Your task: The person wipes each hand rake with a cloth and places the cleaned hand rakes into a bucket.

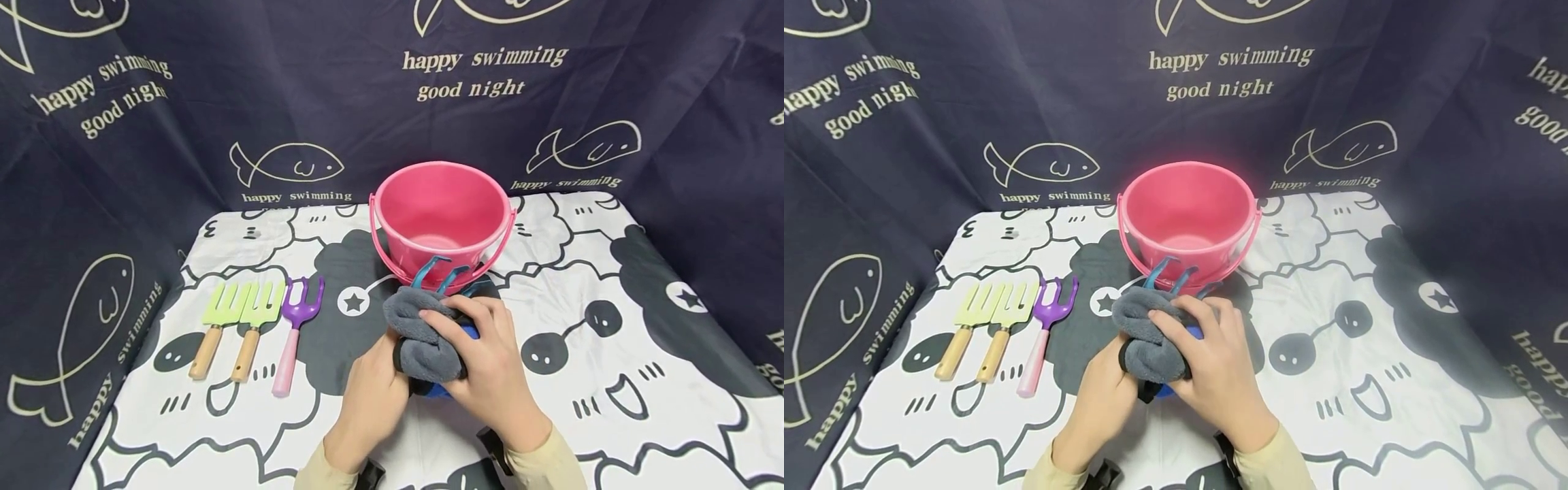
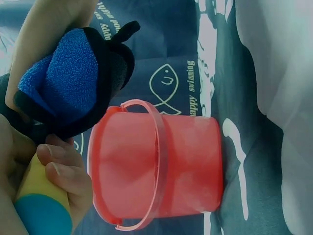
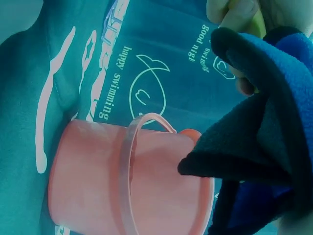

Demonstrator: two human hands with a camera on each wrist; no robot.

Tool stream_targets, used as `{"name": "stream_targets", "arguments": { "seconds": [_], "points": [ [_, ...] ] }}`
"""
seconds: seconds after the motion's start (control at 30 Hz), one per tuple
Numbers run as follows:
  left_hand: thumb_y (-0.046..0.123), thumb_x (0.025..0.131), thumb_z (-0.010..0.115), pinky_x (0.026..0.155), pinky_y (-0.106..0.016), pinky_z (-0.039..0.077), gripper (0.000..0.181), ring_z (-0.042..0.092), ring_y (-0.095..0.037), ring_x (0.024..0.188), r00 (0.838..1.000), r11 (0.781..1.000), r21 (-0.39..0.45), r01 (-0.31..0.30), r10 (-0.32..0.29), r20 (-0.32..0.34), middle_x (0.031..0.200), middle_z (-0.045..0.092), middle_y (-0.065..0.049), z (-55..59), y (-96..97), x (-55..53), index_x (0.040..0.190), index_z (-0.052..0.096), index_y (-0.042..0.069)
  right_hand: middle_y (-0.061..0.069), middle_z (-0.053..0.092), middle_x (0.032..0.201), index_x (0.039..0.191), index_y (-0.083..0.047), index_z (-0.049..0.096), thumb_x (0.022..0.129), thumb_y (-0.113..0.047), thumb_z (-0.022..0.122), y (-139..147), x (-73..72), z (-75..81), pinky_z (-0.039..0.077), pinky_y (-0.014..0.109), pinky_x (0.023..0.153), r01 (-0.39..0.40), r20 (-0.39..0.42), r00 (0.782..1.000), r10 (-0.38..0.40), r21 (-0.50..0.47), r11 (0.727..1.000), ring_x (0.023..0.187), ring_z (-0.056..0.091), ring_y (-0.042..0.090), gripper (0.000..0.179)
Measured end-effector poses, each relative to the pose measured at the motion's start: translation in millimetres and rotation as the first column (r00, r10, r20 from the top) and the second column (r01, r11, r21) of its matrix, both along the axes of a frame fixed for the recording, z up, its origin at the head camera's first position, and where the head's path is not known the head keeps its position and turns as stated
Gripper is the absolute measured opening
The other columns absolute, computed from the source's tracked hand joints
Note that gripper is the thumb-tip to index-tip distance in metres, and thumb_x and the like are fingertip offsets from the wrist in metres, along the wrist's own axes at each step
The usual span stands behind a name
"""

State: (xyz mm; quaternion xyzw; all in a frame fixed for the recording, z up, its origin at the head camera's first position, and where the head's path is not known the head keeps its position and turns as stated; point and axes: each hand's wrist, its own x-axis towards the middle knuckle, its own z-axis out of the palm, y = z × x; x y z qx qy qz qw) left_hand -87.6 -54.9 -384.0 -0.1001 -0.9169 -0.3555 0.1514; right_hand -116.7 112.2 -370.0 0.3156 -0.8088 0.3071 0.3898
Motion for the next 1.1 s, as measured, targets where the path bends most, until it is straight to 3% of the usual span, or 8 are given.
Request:
{"name": "stream_targets", "arguments": {
  "seconds": [0.17,0.5,0.73,1.1],
  "points": [
    [0.003,0.088,0.052,0.076,-0.048,0.055,0.033,0.074,-0.034,0.093,1.0,1.0,0.01,0.002,-0.002,0.027,0.11,0.074,-0.009,-2.1,0.2,-2.8,0.119,0.063,0.009,0.015,0.063,0.12,0.122,-0.018,0.071,0.084,-0.034,0.068,0.7,-2.6,-1.6,0.035,0.049,0.09,0.002,0.018,1.0,-0.002,0.016,1.0,0.103,0.05,0.036,0.042],
    [0.006,0.095,0.051,0.076,-0.047,0.056,0.029,0.075,-0.033,0.092,1.0,1.0,0.012,0.006,-0.006,0.018,0.11,0.074,-0.009,-5.7,0.4,-4.3,0.121,0.062,0.01,0.017,0.063,0.119,0.122,-0.018,0.072,0.079,-0.029,0.071,0.5,-6.5,-4.9,0.037,0.048,0.091,-0.002,0.003,1.0,0.002,0.01,1.0,0.101,0.052,0.038,0.044],
    [0.011,0.1,0.051,0.077,-0.047,0.056,0.022,0.075,-0.031,0.093,1.0,1.0,0.019,0.016,-0.016,0.008,0.109,0.074,-0.005,-4.0,0.3,-4.5,0.119,0.062,0.014,0.019,0.063,0.117,0.121,-0.016,0.073,0.083,-0.029,0.07,0.5,-8.1,-3.9,0.037,0.047,0.088,0.013,-0.012,1.0,-0.013,-0.013,1.0,0.099,0.054,0.037,0.04],
    [0.011,0.103,0.047,0.074,-0.047,0.055,0.021,0.075,-0.032,0.091,1.0,1.0,0.013,0.015,-0.015,0.016,0.108,0.074,-0.007,-3.8,1.8,-3.6,0.118,0.061,0.012,0.019,0.064,0.116,0.12,-0.016,0.073,0.083,-0.026,0.069,0.1,-6.1,-1.2,0.038,0.047,0.087,0.047,-0.018,0.999,-0.047,-0.019,0.999,0.098,0.054,0.037,0.038]
  ]
}}
